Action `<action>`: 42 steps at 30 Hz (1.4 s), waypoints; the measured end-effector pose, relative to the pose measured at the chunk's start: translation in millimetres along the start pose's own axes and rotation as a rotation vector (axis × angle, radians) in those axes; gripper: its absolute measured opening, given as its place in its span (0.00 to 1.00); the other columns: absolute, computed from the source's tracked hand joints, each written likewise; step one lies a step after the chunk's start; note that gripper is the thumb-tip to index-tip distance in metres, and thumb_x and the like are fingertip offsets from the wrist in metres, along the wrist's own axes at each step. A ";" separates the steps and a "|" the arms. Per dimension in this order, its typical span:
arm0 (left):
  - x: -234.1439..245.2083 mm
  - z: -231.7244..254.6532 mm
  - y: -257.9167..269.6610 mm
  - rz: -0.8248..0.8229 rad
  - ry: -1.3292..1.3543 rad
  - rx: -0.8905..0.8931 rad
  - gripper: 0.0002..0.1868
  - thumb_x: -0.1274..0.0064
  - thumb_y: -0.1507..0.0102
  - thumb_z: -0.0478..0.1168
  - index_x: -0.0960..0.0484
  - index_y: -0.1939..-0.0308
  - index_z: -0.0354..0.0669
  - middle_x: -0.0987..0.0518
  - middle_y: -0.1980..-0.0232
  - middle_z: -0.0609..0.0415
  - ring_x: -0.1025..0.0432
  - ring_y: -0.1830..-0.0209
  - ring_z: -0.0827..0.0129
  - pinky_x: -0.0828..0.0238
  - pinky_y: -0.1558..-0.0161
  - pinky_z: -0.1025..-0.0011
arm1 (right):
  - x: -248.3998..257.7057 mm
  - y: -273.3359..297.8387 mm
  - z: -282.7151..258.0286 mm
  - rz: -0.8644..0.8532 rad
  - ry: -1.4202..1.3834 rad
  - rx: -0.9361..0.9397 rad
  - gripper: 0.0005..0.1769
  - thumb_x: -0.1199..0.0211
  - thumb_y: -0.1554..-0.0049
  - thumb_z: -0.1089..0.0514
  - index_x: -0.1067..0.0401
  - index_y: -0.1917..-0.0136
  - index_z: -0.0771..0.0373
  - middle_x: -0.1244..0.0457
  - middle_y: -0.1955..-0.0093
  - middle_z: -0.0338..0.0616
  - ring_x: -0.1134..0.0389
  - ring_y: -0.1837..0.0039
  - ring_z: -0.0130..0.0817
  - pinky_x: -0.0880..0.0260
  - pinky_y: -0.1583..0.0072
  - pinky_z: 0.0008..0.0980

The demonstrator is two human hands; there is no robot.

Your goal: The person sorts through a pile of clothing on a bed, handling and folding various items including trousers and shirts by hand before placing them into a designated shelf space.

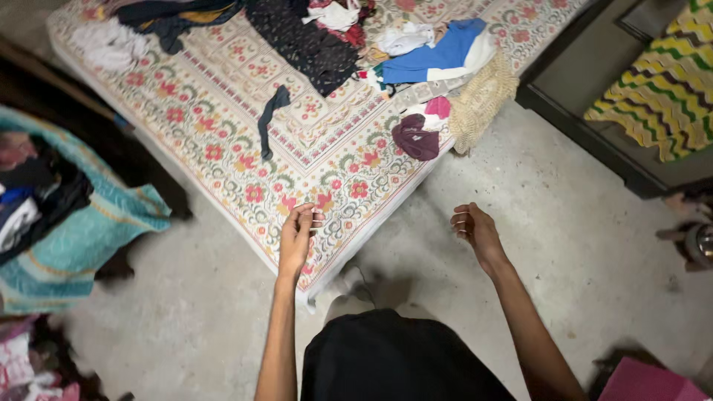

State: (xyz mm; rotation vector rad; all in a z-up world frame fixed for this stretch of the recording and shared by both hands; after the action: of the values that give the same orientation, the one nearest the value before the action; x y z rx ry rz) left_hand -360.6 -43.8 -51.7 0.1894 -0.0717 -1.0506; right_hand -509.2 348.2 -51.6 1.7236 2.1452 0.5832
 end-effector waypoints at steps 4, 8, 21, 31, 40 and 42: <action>-27.9 6.2 -28.4 -0.074 0.006 0.040 0.20 0.59 0.27 0.48 0.23 0.40 0.37 0.18 0.57 0.56 0.27 0.58 0.76 0.31 0.53 0.75 | 8.1 -3.9 -3.1 0.021 -0.040 0.033 0.25 0.61 0.29 0.44 0.31 0.47 0.64 0.36 0.58 0.42 0.37 0.56 0.30 0.35 0.50 0.33; -52.9 8.4 -59.5 -0.106 0.005 0.064 0.23 0.62 0.26 0.51 0.22 0.43 0.37 0.17 0.57 0.56 0.27 0.60 0.75 0.32 0.53 0.75 | 21.1 -15.6 3.9 0.031 -0.078 0.039 0.26 0.61 0.29 0.44 0.30 0.47 0.65 0.37 0.58 0.41 0.37 0.56 0.31 0.35 0.50 0.33; -199.3 18.2 -170.6 -0.134 -0.197 -0.070 0.25 0.59 0.28 0.53 0.19 0.42 0.38 0.20 0.41 0.53 0.28 0.47 0.70 0.31 0.48 0.70 | 133.3 -142.5 -25.6 0.076 -0.106 0.045 0.27 0.59 0.30 0.39 0.30 0.46 0.63 0.35 0.54 0.41 0.35 0.49 0.30 0.36 0.46 0.35; -341.9 29.8 -231.4 -0.087 -0.192 -0.013 0.22 0.54 0.29 0.51 0.19 0.41 0.38 0.17 0.52 0.52 0.27 0.54 0.72 0.30 0.51 0.71 | 216.7 -249.4 -145.0 -0.013 -0.036 0.096 0.26 0.57 0.32 0.40 0.30 0.45 0.63 0.33 0.51 0.43 0.33 0.48 0.31 0.34 0.46 0.33; -398.9 16.8 -299.4 0.013 -0.026 0.070 0.27 0.55 0.30 0.44 0.36 0.28 0.39 0.18 0.51 0.52 0.26 0.60 0.73 0.27 0.59 0.72 | 238.9 -346.1 -179.9 -0.086 0.011 0.093 0.24 0.56 0.32 0.43 0.30 0.45 0.65 0.33 0.52 0.43 0.33 0.50 0.31 0.33 0.47 0.33; -404.6 15.9 -326.0 0.025 -0.051 0.080 0.29 0.56 0.29 0.42 0.40 0.25 0.38 0.16 0.51 0.48 0.29 0.61 0.72 0.30 0.58 0.73 | 239.3 -376.0 -188.4 -0.102 0.021 0.097 0.24 0.56 0.32 0.43 0.30 0.45 0.65 0.33 0.53 0.44 0.32 0.51 0.32 0.32 0.47 0.33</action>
State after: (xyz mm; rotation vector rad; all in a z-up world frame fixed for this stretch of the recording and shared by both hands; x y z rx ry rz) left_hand -842.6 148.0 -85.1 0.2334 -0.1621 -1.0289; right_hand -970.6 491.4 -78.9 1.6515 2.2949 0.4794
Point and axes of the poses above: each hand's wrist, its own y-axis away from the middle knuckle, its own x-axis out of the back of the hand, z = x × y, the point moved 8 cm from there along -y, towards the middle knuckle
